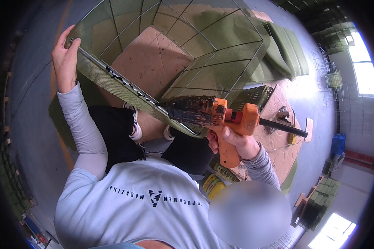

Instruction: The recorder is assembling a wire basket by lining the frame with fabric and securing it using a hot glue gun.

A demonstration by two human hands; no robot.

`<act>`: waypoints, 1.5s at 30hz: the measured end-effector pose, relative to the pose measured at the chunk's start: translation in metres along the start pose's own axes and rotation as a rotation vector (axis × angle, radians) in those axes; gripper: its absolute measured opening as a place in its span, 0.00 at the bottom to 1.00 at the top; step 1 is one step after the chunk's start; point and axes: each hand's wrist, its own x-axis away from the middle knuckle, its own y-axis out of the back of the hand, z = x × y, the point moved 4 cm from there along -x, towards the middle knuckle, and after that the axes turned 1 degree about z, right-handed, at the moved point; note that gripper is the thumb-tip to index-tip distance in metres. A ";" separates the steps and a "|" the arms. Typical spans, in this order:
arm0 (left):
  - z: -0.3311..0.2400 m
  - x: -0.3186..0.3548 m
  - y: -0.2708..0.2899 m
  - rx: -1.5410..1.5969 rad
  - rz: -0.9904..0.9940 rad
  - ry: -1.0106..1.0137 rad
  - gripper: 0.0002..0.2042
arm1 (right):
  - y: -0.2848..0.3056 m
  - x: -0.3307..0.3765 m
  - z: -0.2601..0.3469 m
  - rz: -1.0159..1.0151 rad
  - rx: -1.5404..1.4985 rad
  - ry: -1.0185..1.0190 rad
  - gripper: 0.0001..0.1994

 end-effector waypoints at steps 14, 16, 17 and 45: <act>-0.003 0.002 -0.003 0.040 0.001 0.035 0.19 | -0.009 -0.004 -0.002 -0.009 0.034 0.027 0.29; -0.004 0.002 -0.003 -0.002 0.003 0.011 0.19 | -0.008 -0.004 -0.001 -0.009 0.037 0.031 0.28; -0.004 0.002 -0.003 -0.001 0.004 0.012 0.19 | -0.007 -0.002 -0.001 0.002 0.044 0.027 0.29; -0.010 0.001 -0.003 0.024 0.020 0.081 0.18 | 0.009 0.009 -0.020 0.050 -0.086 0.044 0.35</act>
